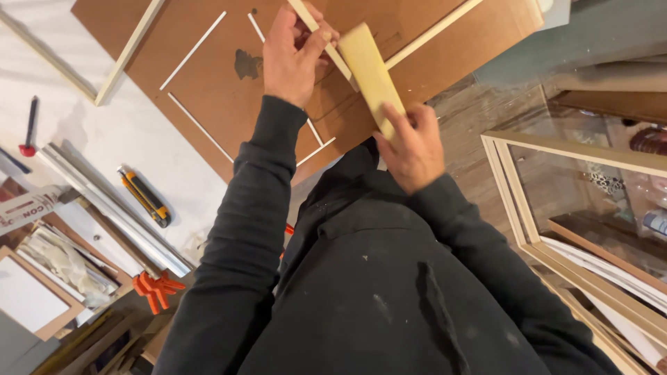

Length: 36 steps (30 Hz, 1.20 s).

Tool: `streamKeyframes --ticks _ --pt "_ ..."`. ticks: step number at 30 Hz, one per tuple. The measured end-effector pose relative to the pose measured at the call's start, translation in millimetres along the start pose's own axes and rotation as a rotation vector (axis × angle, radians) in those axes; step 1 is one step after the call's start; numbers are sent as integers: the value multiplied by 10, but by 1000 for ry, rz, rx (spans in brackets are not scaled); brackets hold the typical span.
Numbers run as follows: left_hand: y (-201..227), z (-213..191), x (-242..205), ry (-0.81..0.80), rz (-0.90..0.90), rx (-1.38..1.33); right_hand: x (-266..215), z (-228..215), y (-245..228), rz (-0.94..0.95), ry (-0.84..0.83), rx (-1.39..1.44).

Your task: Sanding the edges of a wooden frame and then dusting it with a brush.

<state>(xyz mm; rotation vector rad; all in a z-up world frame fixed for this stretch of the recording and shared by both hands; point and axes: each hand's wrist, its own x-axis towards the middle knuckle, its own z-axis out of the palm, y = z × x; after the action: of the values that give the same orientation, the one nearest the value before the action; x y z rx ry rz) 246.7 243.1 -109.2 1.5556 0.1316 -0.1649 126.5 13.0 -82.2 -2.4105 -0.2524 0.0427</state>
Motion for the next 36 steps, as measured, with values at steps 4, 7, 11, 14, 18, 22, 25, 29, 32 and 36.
streamKeyframes --ticks 4,7,11,14,18,22,25,29,32,36 --pt "90 133 -187 -12 119 67 310 46 45 -24 38 36" --pt "178 187 -338 -10 205 182 424 -162 427 -65 68 -26" --pt "313 322 -505 31 194 348 591 -388 986 1 155 -112" --pt "331 357 -593 53 265 450 616 -129 785 -26 207 -155" --pt "340 400 -607 80 336 511 360 -137 308 -146 76 37" --pt "297 386 -590 95 352 560 382 -398 747 -78 52 -102" --pt "276 375 -658 76 317 577 561 -375 830 -3 120 -152" --pt "285 418 -606 68 362 554 715 -106 257 -151 46 -102" --pt "242 403 -641 90 354 611 328 -257 294 -121 -10 -21" --pt "258 401 -620 112 337 658 439 -360 937 -3 116 -216"
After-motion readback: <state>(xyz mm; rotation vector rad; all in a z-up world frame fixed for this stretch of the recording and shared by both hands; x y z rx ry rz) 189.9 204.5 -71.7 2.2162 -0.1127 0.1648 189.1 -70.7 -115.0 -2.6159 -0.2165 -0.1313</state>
